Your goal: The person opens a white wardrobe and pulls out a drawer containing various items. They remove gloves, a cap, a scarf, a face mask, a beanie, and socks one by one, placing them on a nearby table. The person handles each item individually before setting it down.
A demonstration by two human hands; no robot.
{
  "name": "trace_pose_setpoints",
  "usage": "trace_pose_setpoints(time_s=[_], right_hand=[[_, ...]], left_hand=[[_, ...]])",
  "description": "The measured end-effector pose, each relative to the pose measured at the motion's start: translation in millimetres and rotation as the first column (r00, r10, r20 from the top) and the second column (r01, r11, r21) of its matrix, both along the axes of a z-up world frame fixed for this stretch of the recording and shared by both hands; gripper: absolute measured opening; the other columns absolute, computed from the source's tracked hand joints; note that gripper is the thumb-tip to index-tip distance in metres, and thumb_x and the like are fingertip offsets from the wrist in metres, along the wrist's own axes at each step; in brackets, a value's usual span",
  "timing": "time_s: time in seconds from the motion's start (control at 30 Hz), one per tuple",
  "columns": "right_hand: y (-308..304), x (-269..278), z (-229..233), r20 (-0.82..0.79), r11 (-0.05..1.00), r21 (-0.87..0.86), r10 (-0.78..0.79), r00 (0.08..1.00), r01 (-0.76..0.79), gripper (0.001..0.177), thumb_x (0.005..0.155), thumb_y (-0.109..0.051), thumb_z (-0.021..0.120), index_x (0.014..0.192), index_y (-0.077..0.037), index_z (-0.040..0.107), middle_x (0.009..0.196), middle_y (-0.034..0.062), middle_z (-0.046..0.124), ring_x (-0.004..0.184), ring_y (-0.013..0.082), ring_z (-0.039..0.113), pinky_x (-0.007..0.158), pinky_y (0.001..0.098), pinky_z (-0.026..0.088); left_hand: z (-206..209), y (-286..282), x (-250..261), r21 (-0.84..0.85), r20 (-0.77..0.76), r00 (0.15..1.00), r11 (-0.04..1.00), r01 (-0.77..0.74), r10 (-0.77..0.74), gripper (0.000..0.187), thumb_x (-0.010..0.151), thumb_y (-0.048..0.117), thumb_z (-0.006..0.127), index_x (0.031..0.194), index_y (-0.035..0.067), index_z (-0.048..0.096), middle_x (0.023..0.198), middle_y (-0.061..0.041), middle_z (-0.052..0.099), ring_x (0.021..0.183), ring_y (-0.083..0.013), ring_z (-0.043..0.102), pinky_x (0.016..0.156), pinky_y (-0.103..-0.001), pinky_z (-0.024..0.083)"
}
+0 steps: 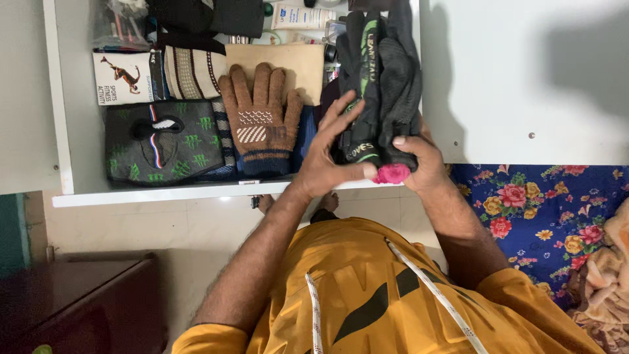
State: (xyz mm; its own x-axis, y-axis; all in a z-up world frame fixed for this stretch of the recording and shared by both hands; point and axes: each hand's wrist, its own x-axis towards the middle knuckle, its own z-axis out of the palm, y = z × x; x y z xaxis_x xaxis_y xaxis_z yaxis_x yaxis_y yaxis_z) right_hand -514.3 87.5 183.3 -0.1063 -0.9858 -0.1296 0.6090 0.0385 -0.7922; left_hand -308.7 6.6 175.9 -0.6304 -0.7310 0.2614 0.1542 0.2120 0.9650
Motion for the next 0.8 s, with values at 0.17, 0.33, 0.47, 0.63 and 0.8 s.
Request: trace_pose_setpoints(time_s=[0.17,0.33,0.47,0.63,0.8], right_hand=[[18,-1,-8,-0.003,0.989,-0.125,0.078,0.997,-0.077,0.068,0.09,-0.011,0.065,0.152,0.005,0.042,0.137,0.02,0.06,0.128,0.0304,0.063,0.113,0.0444,0.054],[46,6,-18,-0.084,0.996,-0.078,0.044,0.995,-0.051,0.052,0.098,-0.002,0.06,0.147,0.01,0.05,0.125,0.0218,0.065,0.119,0.03,0.065,0.108,0.0438,0.054],[60,36,0,0.02,0.988,0.028,-0.152,0.988,0.152,0.055,0.089,-0.002,0.058,0.142,0.01,0.048,0.129,0.0234,0.065,0.118,0.0335,0.067,0.106,0.0457,0.055],[59,76,39,-0.011,0.948,0.099,-0.302,0.953,0.302,0.057,0.088,-0.009,0.054,0.142,0.008,0.048,0.13,0.0271,0.066,0.115,0.0353,0.068,0.104,0.0467,0.056],[48,111,50,0.037,0.885,-0.012,-0.465,0.885,0.465,0.059,0.092,-0.017,0.058,0.143,0.012,0.05,0.13,0.0314,0.064,0.112,0.0383,0.07,0.103,0.0491,0.057]], left_hand=[[29,12,0,-0.096,-0.005,0.999,0.994,-0.052,0.051,0.118,0.069,0.051,0.093,0.161,0.008,0.034,0.171,-0.025,0.024,0.16,-0.0381,0.03,0.131,-0.05,0.031],[37,13,10,-0.131,0.053,0.997,0.989,0.07,-0.063,0.089,0.094,0.039,0.076,0.165,0.008,0.034,0.174,-0.025,0.028,0.165,-0.038,0.029,0.135,-0.048,0.027],[35,1,25,0.013,-0.005,0.975,0.974,0.224,-0.224,0.066,0.107,0.032,0.06,0.165,0.009,0.037,0.174,-0.024,0.033,0.164,-0.0346,0.032,0.135,-0.045,0.025],[34,-16,56,0.405,-0.32,0.94,0.879,0.252,-0.122,0.068,0.108,0.029,0.054,0.165,0.002,0.03,0.166,-0.024,0.039,0.151,-0.0297,0.041,0.129,-0.043,0.028],[46,-28,98,0.092,-0.169,0.985,0.995,0.049,-0.033,0.067,0.111,0.027,0.052,0.165,-0.002,0.026,0.171,-0.021,0.034,0.159,-0.0282,0.035,0.134,-0.041,0.026]])
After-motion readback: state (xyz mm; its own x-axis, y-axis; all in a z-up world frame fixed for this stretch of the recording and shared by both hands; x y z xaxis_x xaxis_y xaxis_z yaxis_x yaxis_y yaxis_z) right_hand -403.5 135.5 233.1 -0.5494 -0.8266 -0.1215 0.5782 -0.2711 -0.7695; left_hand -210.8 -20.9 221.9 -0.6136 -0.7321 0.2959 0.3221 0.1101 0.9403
